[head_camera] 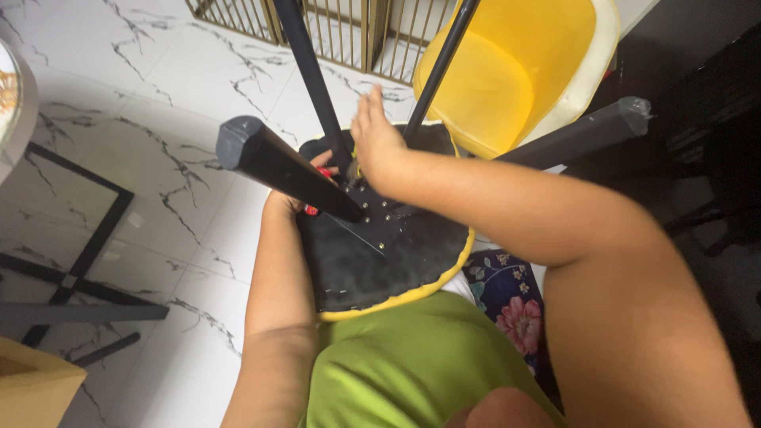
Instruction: The person assembles a yellow chair by attaching its legs to the seat base using a screwdriver and pliers. They tighten multiple screws at the underside of the seat, flip the chair upright, and reposition it under a table.
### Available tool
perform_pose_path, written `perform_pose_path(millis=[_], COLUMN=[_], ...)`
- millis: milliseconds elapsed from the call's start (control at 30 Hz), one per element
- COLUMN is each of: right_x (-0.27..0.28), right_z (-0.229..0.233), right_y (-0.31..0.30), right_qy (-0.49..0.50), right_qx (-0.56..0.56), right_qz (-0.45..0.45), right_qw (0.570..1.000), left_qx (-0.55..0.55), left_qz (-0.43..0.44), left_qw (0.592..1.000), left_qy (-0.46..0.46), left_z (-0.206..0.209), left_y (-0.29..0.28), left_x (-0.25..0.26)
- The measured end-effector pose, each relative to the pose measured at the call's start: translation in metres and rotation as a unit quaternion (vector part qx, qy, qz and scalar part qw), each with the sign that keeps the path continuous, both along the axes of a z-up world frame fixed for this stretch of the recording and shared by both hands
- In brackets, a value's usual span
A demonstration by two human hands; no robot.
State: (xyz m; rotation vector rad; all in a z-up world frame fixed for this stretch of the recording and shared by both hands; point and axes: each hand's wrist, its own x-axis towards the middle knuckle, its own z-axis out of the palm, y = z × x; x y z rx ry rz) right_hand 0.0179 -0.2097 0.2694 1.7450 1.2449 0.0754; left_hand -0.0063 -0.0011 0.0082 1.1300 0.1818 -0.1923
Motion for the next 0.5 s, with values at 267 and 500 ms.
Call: perform_pose_path(millis=[267,500], right_x=[0.026,0.031], right_z=[-0.016,-0.031], right_y=[-0.013,-0.009], right_qy=[-0.086,-0.11], right_qx=[0.018,0.022], right_qz=[0.237,0.27], right_qw=[0.968,0.956], left_qx=[0.038,0.011], left_qz=[0.006,0.002], left_qw=[0.999,1.0], left_qy=[0.009,0.018], left_z=[0.015,0.023], left_y=[-0.006,-0.008], left_x=[-0.005,-0.006])
